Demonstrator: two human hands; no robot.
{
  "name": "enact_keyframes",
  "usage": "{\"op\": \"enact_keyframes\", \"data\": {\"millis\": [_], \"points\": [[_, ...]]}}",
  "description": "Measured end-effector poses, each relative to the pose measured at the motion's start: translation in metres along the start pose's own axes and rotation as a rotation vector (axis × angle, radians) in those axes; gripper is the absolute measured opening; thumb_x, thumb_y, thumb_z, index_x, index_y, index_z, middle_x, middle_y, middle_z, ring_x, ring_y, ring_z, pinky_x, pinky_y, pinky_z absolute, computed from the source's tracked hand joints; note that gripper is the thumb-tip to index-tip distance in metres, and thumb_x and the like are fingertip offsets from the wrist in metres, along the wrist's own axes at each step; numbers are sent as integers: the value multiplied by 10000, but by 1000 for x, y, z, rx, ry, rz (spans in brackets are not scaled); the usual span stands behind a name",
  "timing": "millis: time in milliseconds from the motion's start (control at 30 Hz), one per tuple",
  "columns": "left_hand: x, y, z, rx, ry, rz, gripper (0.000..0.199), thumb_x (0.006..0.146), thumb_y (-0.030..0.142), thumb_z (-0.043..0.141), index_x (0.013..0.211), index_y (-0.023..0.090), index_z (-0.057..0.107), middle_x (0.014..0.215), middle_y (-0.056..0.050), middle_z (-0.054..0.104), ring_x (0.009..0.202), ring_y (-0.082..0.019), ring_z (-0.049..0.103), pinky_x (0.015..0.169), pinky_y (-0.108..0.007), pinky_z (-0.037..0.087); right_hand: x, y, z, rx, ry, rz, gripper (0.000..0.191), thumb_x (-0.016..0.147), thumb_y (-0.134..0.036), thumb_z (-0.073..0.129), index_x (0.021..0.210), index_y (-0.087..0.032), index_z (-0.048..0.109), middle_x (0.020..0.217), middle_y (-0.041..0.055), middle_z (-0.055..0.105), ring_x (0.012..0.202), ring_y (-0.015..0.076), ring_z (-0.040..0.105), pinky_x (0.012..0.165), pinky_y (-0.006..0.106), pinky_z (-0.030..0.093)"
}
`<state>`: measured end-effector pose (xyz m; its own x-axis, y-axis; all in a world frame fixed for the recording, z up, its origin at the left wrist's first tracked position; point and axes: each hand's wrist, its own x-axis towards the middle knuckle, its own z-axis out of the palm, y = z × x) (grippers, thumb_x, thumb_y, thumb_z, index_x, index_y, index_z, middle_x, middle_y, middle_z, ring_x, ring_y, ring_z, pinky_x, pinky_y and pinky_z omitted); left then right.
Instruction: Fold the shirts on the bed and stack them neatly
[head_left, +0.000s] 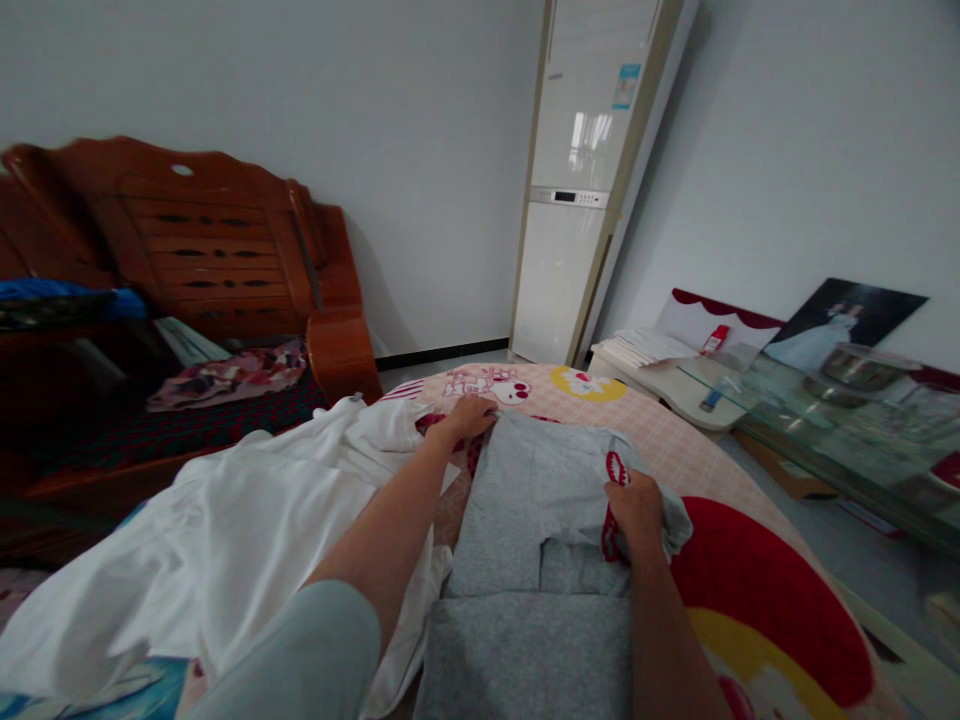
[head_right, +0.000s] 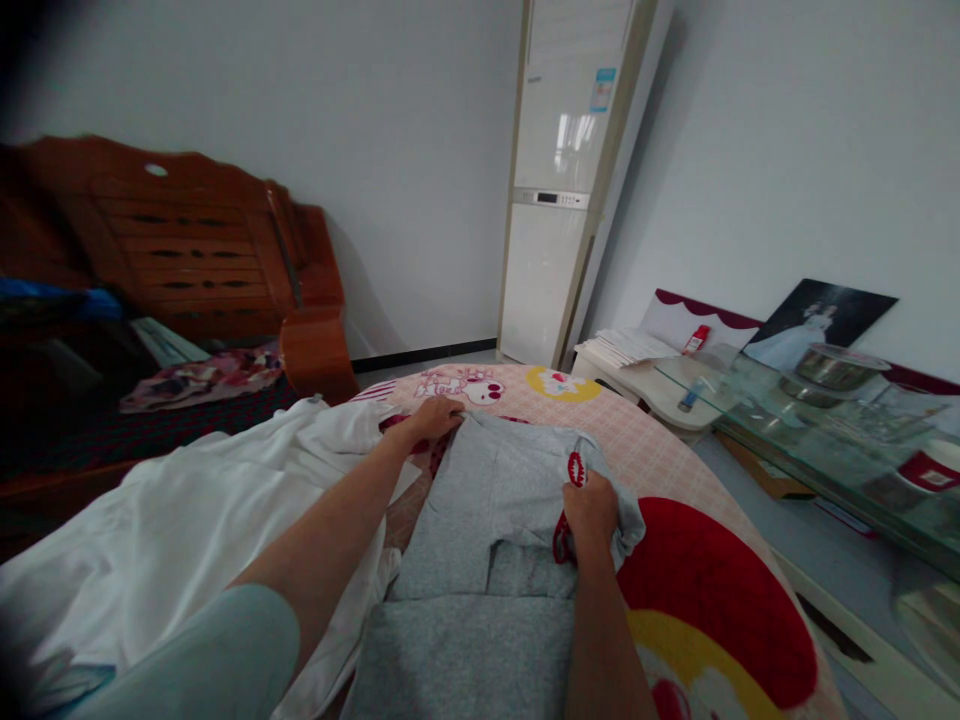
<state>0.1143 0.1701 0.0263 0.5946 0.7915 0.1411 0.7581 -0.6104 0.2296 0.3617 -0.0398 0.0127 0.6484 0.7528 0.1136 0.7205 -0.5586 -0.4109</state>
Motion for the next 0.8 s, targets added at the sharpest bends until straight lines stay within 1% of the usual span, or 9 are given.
{"op": "enact_keyframes", "data": {"millis": [100, 200, 233, 333, 467, 533, 600, 700, 800], "points": [[3, 4, -5, 63, 35, 11, 167, 817, 216, 553, 901, 211, 697, 1004, -97, 690, 1090, -287, 561, 1050, -462, 299, 0, 0, -1, 0, 37, 27, 217, 763, -263, 511, 774, -137, 687, 752, 100, 679, 677, 182, 584, 558, 254, 333], [2, 10, 2, 162, 86, -46, 200, 808, 118, 533, 914, 198, 682, 1049, -111, 666, 1148, -306, 514, 1093, -564, 158, -2, -1, -1, -30, 27, 17, 211, 757, -258, 521, 798, -137, 688, 782, 104, 686, 702, 189, 600, 558, 256, 326], [-1, 12, 6, 167, 115, -93, 236, 805, 88, 517, 949, 194, 671, 1090, -117, 648, 1160, -300, 505, 1092, -554, 175, -2, -2, -1, -45, 15, 15, 208, 756, -254, 525, 808, -136, 687, 800, 108, 689, 714, 192, 607, 558, 258, 323], [-10, 15, 18, 80, 203, -314, 321, 837, 110, 491, 1140, 154, 587, 1214, -161, 577, 1161, -274, 518, 1022, -421, 350, -4, -4, -1, -70, -8, 26, 204, 764, -247, 525, 828, -136, 683, 840, 115, 696, 746, 201, 624, 563, 259, 324], [-16, 19, 22, -58, 168, -556, 369, 899, 303, 475, 1174, 65, 536, 1134, -211, 621, 1093, -278, 587, 902, -325, 437, -3, -4, -2, -61, -17, 32, 207, 776, -256, 517, 831, -146, 684, 846, 116, 701, 780, 210, 637, 573, 256, 338], [-17, 24, 21, -95, 144, -573, 390, 893, 303, 483, 1193, 57, 520, 1099, -213, 642, 1062, -286, 609, 868, -325, 451, -3, -4, -2, -63, -14, 29, 212, 777, -261, 517, 830, -145, 686, 845, 121, 703, 782, 213, 638, 577, 257, 346], [-17, 30, 21, -109, 153, -553, 402, 886, 214, 467, 1264, 77, 470, 1133, -198, 636, 1059, -267, 614, 860, -317, 455, -2, -4, -2, -66, -6, 27, 214, 780, -269, 518, 823, -143, 686, 842, 124, 702, 776, 213, 636, 582, 259, 353], [-21, 34, 25, -85, 213, -453, 440, 887, 92, 366, 1320, 131, 433, 1215, -172, 592, 1081, -234, 597, 875, -316, 457, -3, -4, -2, -77, -2, 23, 211, 792, -269, 515, 834, -144, 679, 855, 119, 700, 793, 211, 638, 600, 255, 364], [-27, 34, 28, -58, 218, -382, 443, 877, 68, 345, 1302, 112, 466, 1205, -190, 577, 1101, -261, 575, 894, -357, 461, -5, -6, -1, -101, -27, 14, 208, 800, -243, 502, 876, -148, 670, 894, 118, 695, 830, 215, 643, 621, 253, 373]]}}
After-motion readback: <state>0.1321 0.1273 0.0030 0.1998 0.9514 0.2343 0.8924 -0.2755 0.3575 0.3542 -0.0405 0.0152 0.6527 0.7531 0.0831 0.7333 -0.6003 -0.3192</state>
